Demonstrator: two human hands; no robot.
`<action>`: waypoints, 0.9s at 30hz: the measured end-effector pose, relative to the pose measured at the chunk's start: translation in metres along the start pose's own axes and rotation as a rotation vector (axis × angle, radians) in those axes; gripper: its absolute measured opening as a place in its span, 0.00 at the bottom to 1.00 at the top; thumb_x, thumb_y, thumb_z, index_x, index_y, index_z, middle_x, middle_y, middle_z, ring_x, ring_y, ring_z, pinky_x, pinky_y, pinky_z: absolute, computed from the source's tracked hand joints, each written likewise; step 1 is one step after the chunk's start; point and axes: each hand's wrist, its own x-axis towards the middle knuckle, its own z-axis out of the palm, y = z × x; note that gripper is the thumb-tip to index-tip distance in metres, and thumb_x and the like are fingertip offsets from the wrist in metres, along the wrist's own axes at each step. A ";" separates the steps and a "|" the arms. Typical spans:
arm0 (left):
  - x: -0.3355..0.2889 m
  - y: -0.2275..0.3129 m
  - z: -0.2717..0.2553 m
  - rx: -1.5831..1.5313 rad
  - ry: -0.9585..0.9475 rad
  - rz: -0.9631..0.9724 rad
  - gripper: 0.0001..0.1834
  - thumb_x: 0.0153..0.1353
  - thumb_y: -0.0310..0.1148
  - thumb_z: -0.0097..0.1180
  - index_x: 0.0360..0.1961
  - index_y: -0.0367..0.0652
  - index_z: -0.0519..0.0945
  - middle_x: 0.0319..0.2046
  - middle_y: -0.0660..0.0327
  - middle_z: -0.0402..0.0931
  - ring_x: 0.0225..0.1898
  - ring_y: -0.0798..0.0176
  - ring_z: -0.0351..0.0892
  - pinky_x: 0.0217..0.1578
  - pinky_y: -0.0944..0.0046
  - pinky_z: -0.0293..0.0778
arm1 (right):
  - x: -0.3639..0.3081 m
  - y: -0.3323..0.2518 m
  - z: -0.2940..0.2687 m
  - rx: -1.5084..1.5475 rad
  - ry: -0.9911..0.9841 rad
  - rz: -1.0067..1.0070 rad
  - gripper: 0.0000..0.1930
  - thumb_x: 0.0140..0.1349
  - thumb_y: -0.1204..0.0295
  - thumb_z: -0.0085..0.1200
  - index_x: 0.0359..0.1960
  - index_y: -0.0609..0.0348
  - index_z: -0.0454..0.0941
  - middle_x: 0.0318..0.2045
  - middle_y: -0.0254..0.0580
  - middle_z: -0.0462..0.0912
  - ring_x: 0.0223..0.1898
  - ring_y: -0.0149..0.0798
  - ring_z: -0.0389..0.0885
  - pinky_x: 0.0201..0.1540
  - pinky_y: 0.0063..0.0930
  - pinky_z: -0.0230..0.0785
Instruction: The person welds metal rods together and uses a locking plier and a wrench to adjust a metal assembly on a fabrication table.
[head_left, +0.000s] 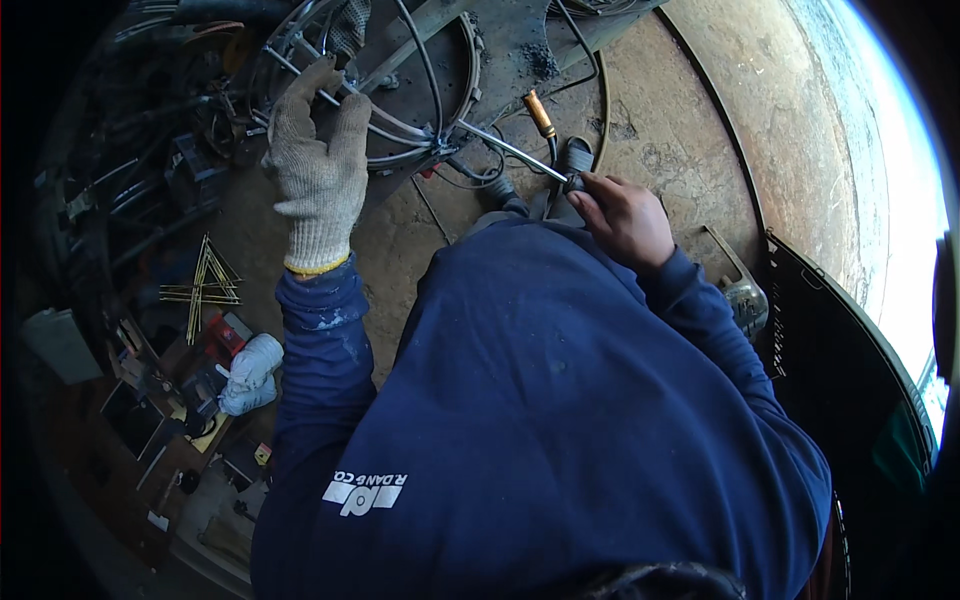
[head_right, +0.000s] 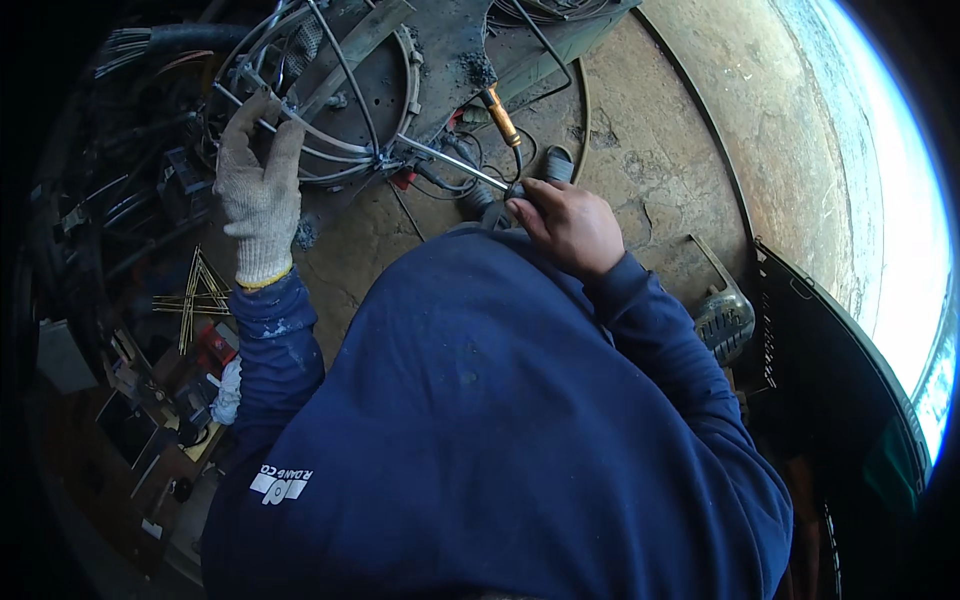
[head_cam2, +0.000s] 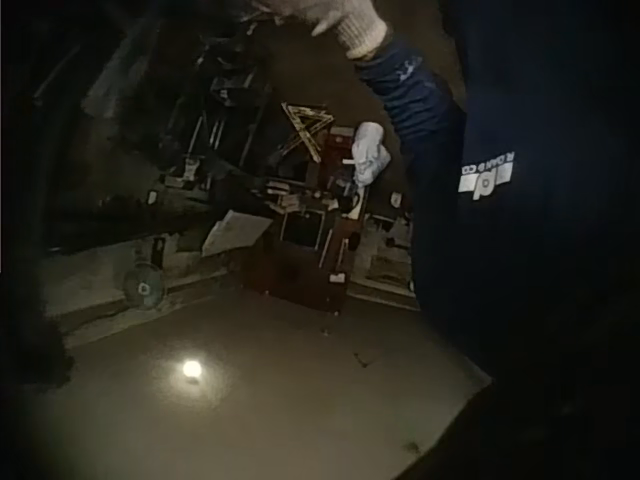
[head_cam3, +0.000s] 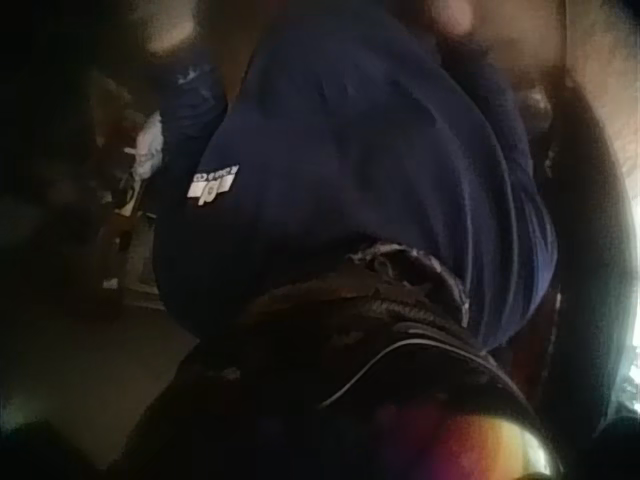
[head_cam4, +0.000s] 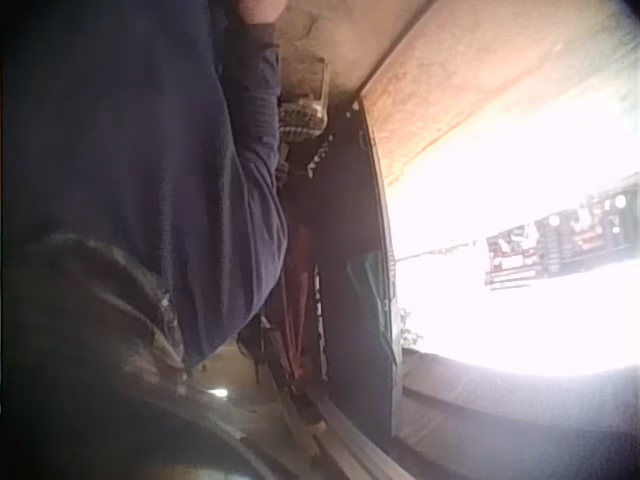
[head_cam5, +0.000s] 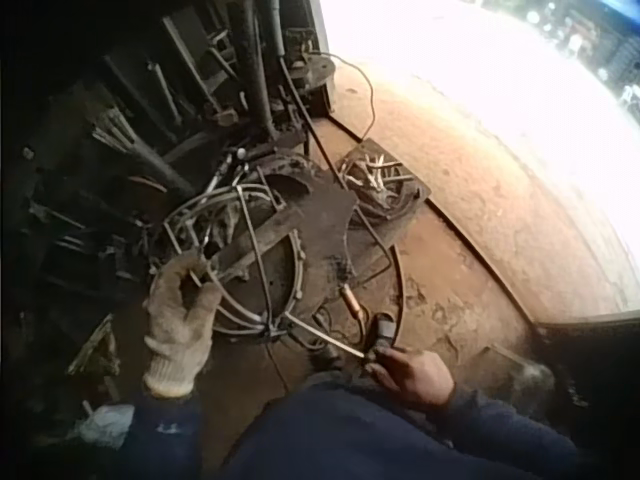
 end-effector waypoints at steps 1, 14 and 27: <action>0.000 -0.003 0.001 0.009 0.012 0.020 0.23 0.61 0.33 0.65 0.55 0.35 0.77 0.47 0.55 0.78 0.51 0.60 0.76 0.57 0.59 0.68 | 0.001 0.003 0.002 0.000 -0.003 -0.002 0.19 0.65 0.56 0.57 0.45 0.61 0.82 0.32 0.53 0.82 0.33 0.57 0.82 0.35 0.45 0.75; 0.002 -0.013 0.004 0.024 0.035 0.031 0.22 0.61 0.32 0.64 0.54 0.34 0.78 0.42 0.58 0.79 0.47 0.63 0.77 0.55 0.61 0.70 | 0.006 -0.009 -0.012 0.077 -0.022 -0.015 0.17 0.65 0.58 0.57 0.41 0.62 0.82 0.29 0.55 0.81 0.30 0.57 0.81 0.34 0.46 0.73; -0.010 0.001 -0.004 0.194 0.099 0.091 0.30 0.61 0.41 0.66 0.59 0.33 0.72 0.43 0.51 0.77 0.44 0.59 0.79 0.47 0.60 0.76 | 0.006 0.009 0.000 0.078 -0.026 -0.034 0.19 0.67 0.55 0.55 0.44 0.60 0.82 0.31 0.53 0.82 0.33 0.56 0.81 0.35 0.45 0.73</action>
